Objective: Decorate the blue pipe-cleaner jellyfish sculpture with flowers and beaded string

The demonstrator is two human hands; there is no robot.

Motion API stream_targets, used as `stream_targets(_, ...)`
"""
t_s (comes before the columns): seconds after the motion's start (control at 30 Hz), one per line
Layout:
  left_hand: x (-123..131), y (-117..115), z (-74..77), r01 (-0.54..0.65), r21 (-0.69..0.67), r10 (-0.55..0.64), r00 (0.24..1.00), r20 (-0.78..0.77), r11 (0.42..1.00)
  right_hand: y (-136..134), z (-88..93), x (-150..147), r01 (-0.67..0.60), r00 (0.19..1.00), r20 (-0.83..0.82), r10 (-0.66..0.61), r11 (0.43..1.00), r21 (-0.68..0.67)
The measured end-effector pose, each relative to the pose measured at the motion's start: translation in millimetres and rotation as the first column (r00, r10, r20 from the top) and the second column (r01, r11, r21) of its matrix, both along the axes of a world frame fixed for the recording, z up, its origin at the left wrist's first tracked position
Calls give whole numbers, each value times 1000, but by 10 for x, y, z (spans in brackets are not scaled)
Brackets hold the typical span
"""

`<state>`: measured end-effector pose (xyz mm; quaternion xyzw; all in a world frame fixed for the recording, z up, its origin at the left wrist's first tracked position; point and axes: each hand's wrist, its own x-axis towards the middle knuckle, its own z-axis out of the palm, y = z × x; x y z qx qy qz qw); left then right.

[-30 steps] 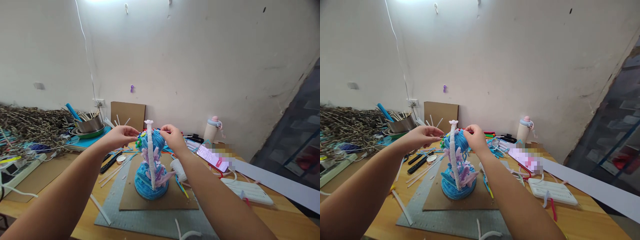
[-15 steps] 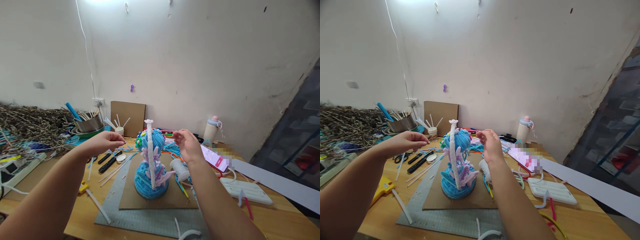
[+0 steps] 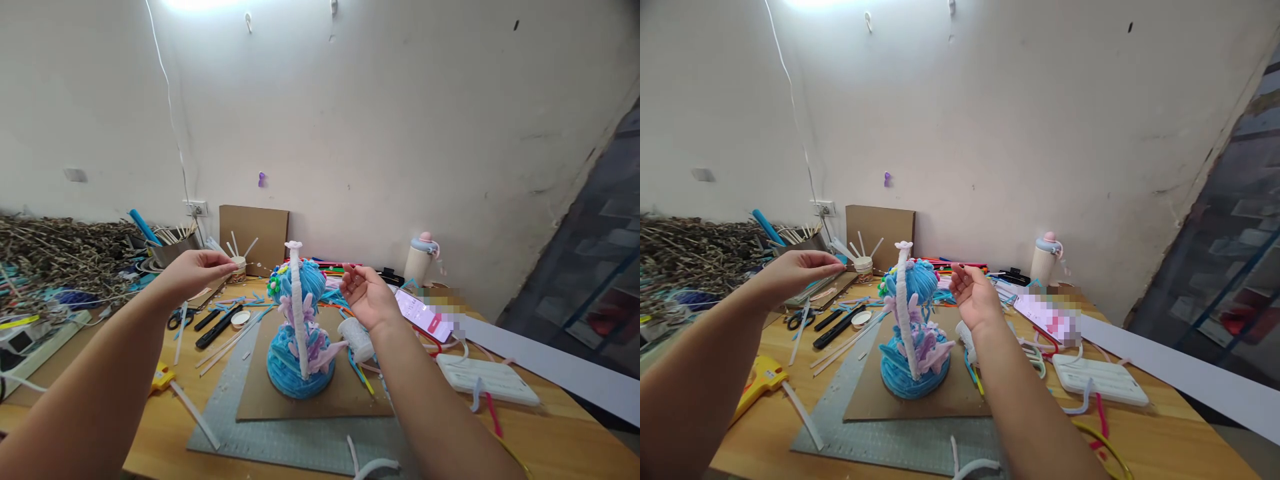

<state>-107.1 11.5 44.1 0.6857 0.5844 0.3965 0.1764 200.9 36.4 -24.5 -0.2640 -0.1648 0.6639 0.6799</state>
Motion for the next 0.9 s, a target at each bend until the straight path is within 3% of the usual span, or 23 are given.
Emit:
stream_targets(0.13,271,-55,81,21,42,-22,1000,16,999,-34,42,-112,25,998,46,-35,981,194)
stream_targets(0.23,462,-88,152,-22,30,22,1000,18,999,-40,70,-176,-29,958,275,-76,933,360)
stream_targets(0.3,551,-77,189,-28,14,29,998,-53,1000,-27,76,-206,-78,849,501,-167,899,431)
stream_targets(0.37,609,-41,213,14,-55,-21,992,-126,998,-2,77,-232,-111,675,668,-314,852,512)
stream_targets(0.47,654,34,224,118,-187,-146,979,-140,975,43,84,-279,-170,449,741,-499,767,619)
stream_targets(0.53,670,87,215,182,-245,-212,972,-103,952,69,94,-317,-221,363,764,-533,748,626)
stream_targets(0.67,703,185,158,252,-289,-269,963,-21,924,110,116,-387,-279,321,804,-501,761,586)
stream_targets(0.9,816,260,101,177,-269,-232,955,-187,947,181,103,-421,-309,376,807,-456,759,573)
